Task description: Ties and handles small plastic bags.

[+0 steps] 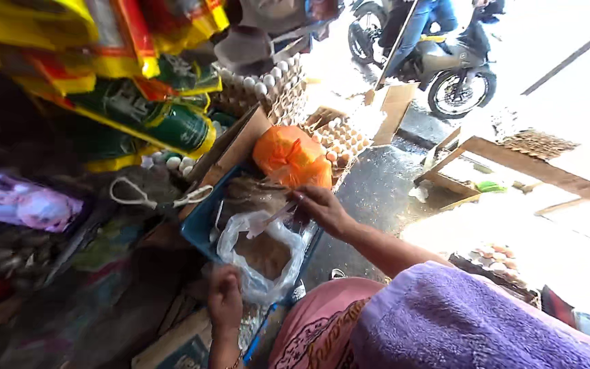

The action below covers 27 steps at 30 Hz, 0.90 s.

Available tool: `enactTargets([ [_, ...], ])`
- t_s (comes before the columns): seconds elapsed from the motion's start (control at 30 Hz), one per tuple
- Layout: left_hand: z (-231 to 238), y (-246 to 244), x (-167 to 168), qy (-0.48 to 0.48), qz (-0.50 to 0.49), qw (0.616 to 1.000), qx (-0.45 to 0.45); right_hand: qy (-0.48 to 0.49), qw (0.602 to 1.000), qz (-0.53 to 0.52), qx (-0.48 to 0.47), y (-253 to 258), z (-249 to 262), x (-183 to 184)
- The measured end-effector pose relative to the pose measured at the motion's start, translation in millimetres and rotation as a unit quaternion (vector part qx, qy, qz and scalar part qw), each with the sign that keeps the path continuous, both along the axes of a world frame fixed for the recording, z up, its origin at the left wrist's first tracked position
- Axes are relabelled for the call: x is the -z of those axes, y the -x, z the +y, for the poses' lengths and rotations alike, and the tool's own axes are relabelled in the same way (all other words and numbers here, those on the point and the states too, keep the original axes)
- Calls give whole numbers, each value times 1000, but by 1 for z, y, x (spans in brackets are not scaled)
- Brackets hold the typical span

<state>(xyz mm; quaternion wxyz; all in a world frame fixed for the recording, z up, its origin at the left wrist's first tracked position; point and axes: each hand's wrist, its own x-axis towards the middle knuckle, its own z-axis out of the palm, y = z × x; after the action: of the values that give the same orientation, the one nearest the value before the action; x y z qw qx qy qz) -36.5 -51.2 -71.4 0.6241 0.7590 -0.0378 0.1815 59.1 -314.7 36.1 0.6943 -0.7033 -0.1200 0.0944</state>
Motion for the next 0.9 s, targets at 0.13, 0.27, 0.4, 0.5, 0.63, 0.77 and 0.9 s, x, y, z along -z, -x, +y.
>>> enactTargets([
  [0.13, -2, -6, -4, 51, -20, 998, -29, 118, 991, 20, -63, 2, -4, 29],
  [0.27, -9, -3, -14, 49, -30, 998, -23, 181, 979, -32, -88, 4, -4, 55],
  [0.4, -11, -1, -19, 53, -33, 998, -24, 221, 967, -92, -89, 1, 5, 75],
  [0.5, -15, 4, -17, 41, -14, 998, -36, 244, 958, -110, -101, 1, 15, 81],
  [0.63, -18, 13, -20, 19, -27, 998, -46, 258, 956, -92, -108, 5, 26, 91],
  [0.77, -8, 21, -38, 10, -64, 994, -84, 252, 958, -93, -98, 9, 27, 90],
  [0.9, 6, 27, -51, -10, -84, 989, -122, 254, 959, -98, -84, 7, 25, 92],
])
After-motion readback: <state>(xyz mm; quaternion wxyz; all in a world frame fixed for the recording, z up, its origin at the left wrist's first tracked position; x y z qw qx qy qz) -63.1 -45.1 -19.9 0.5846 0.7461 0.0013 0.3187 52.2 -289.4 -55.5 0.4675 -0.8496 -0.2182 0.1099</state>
